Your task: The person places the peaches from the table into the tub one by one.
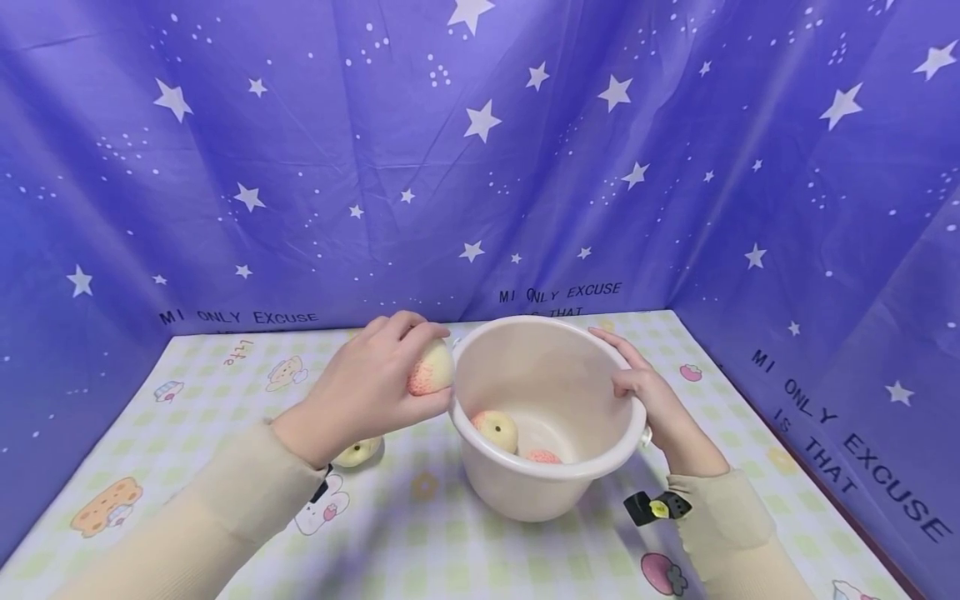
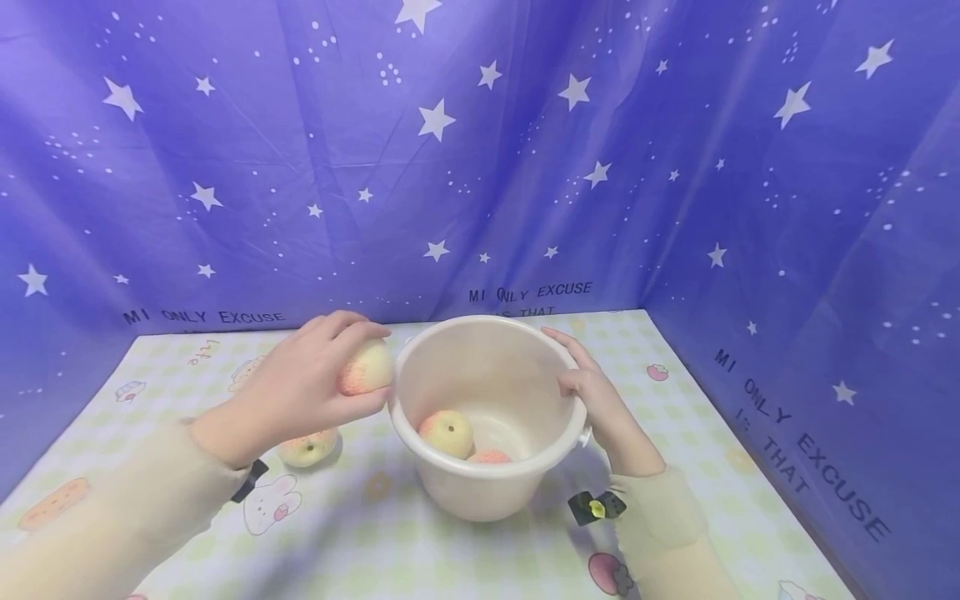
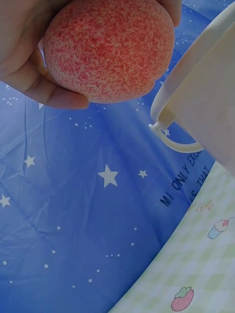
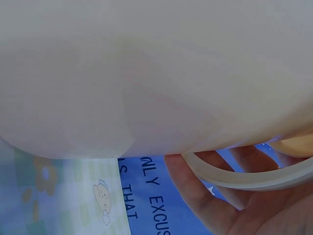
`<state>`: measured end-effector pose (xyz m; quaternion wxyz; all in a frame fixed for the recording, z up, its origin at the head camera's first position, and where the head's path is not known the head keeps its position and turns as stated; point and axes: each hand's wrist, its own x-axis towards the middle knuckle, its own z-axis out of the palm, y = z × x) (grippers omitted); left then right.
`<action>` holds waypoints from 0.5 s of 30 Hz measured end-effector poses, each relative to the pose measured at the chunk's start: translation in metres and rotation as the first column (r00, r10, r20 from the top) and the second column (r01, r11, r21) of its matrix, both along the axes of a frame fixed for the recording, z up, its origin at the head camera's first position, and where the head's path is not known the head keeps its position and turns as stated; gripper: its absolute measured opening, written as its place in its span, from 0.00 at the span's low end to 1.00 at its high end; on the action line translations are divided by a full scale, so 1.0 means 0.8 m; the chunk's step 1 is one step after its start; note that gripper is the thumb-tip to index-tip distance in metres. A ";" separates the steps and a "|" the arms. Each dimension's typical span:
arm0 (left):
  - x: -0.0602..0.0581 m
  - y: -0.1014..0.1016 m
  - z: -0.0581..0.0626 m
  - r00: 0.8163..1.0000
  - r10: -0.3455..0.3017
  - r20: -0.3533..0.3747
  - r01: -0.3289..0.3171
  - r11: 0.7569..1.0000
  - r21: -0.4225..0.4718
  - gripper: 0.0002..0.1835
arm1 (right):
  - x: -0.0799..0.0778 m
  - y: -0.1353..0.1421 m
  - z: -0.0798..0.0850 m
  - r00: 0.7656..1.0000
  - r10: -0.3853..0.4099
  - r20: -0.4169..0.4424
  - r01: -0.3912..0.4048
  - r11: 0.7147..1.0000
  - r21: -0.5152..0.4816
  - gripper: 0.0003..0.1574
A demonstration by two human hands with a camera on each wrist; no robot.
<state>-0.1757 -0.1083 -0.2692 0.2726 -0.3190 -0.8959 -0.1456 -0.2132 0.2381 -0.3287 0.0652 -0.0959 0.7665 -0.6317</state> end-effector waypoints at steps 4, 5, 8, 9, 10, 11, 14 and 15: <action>-0.002 0.003 0.000 1.000 0.005 -0.006 -0.005 1.000 0.001 0.30 | 0.000 0.001 0.000 1.000 0.006 -0.002 -0.006 1.000 -0.007 0.57; -0.002 0.003 0.000 1.000 0.004 -0.009 -0.004 1.000 0.002 0.30 | 0.000 0.001 0.000 1.000 0.007 -0.003 -0.007 1.000 -0.007 0.57; -0.003 0.005 0.001 1.000 0.002 -0.011 -0.002 1.000 0.001 0.29 | 0.000 0.001 -0.001 1.000 0.009 -0.002 -0.009 1.000 -0.003 0.57; -0.003 0.005 0.001 1.000 0.002 -0.010 -0.002 1.000 0.001 0.29 | 0.000 0.001 -0.001 1.000 0.007 -0.001 -0.007 1.000 -0.001 0.57; -0.003 0.006 0.002 1.000 0.001 -0.010 -0.001 1.000 -0.001 0.29 | 0.000 0.001 -0.001 1.000 0.007 -0.003 -0.007 1.000 0.002 0.57; -0.003 0.006 0.003 1.000 0.001 -0.011 -0.001 1.000 -0.003 0.29 | 0.000 0.000 -0.001 1.000 0.006 -0.004 -0.006 1.000 0.004 0.57; -0.005 0.008 0.004 1.000 -0.003 -0.014 0.003 1.000 -0.004 0.29 | 0.000 0.001 -0.001 1.000 0.002 0.000 -0.002 1.000 0.005 0.57; -0.005 0.009 0.004 1.000 -0.005 -0.016 0.005 1.000 -0.005 0.29 | 0.000 0.001 0.000 1.000 0.000 0.000 0.000 1.000 0.006 0.57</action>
